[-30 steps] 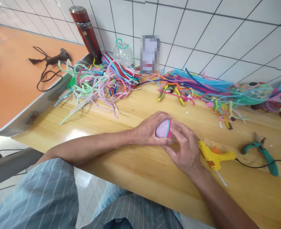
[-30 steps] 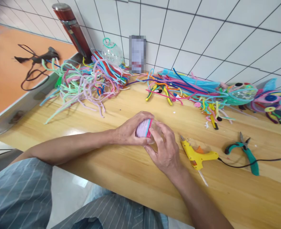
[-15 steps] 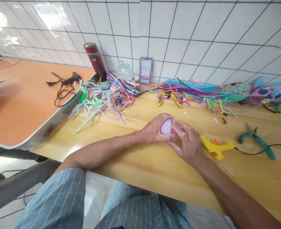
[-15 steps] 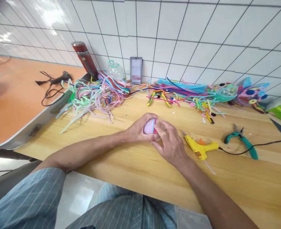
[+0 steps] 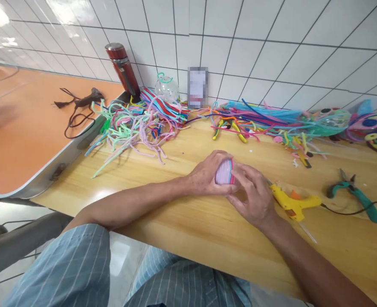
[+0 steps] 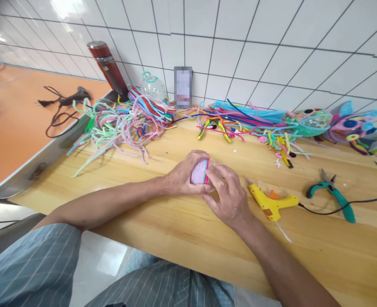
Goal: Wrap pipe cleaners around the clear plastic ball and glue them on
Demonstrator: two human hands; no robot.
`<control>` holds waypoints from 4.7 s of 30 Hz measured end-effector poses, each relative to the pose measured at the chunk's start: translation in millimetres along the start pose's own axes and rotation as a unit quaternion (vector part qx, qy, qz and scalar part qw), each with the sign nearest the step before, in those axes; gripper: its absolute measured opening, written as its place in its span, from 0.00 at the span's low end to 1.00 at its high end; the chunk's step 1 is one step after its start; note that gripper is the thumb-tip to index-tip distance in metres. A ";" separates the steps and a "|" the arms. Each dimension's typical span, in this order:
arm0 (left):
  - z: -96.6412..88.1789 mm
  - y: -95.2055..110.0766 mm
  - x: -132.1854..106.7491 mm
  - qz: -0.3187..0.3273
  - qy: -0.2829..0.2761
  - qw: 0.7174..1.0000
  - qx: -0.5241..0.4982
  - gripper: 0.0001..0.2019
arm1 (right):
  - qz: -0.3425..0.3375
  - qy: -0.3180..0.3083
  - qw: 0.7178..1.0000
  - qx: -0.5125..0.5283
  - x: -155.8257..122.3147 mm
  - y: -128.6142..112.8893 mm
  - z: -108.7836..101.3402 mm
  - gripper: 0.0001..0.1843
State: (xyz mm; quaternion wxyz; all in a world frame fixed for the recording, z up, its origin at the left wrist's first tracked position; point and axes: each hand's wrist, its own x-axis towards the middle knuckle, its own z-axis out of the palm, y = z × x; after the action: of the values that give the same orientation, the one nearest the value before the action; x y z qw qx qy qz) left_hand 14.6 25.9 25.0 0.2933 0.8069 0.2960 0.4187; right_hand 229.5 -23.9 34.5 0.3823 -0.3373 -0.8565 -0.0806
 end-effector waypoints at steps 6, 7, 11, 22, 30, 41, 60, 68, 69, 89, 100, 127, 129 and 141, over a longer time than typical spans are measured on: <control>8.8 -3.5 -10.9 0.041 0.068 0.997 0.012 0.44 | 0.004 0.005 1.000 0.003 0.9 -1.2 0.0 0.37; 8.1 -4.3 -10.7 0.059 0.055 0.997 0.010 0.43 | 0.006 0.006 1.000 0.005 1.0 -1.7 -0.1 0.37; 2.2 -5.4 -7.9 0.076 0.024 0.997 0.008 0.38 | 0.016 0.009 1.000 0.011 1.0 -4.5 -1.0 0.36; -0.5 0.5 -5.1 0.065 0.016 0.998 0.011 0.34 | 0.029 0.012 0.999 0.028 -2.2 -6.8 1.6 0.38; -1.2 0.7 -8.2 0.067 0.021 0.997 0.031 0.37 | 0.041 0.000 0.998 0.037 -5.1 -6.7 3.2 0.39; -4.2 1.4 -5.6 0.071 0.021 0.997 0.015 0.31 | 0.053 -0.002 0.998 0.044 -1.9 -10.2 4.6 0.37; -14.2 -6.0 0.2 0.006 0.040 0.997 0.060 0.28 | 0.144 -0.205 0.962 -0.109 -113.2 110.0 -122.0 0.25; -17.8 -2.1 1.6 -0.063 0.037 0.996 0.046 0.29 | 0.067 -0.231 0.960 -0.143 -105.5 107.8 -100.0 0.27; -18.1 -1.7 1.6 -0.069 0.035 0.996 0.046 0.29 | 0.061 -0.235 0.959 -0.146 -103.8 107.6 -97.2 0.28; -7.8 -21.4 30.4 0.002 0.033 0.998 0.060 0.29 | 0.171 0.018 0.985 0.034 -10.6 85.9 -50.3 0.19; -10.7 -15.2 25.9 0.050 0.015 0.996 0.075 0.34 | 0.056 0.001 0.998 0.031 -35.5 77.4 -46.0 0.28; -1.5 -21.1 33.8 0.122 0.016 0.992 0.024 0.34 | -0.007 -0.053 0.999 0.007 -42.7 88.0 -40.4 0.29; -0.8 -22.3 34.1 0.126 0.019 0.992 0.022 0.34 | -0.009 -0.054 0.998 0.013 -40.6 86.4 -41.1 0.30; -2.4 -24.3 35.9 0.140 0.007 0.990 0.014 0.34 | -0.025 -0.064 0.997 -0.028 -33.8 87.3 -48.1 0.31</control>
State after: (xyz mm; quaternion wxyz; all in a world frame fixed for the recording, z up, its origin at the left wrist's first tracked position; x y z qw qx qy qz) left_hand 23.9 68.2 26.7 0.2180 0.8414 0.1883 0.4573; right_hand 330.4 5.9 33.5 0.3154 -0.3309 -0.8846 -0.0926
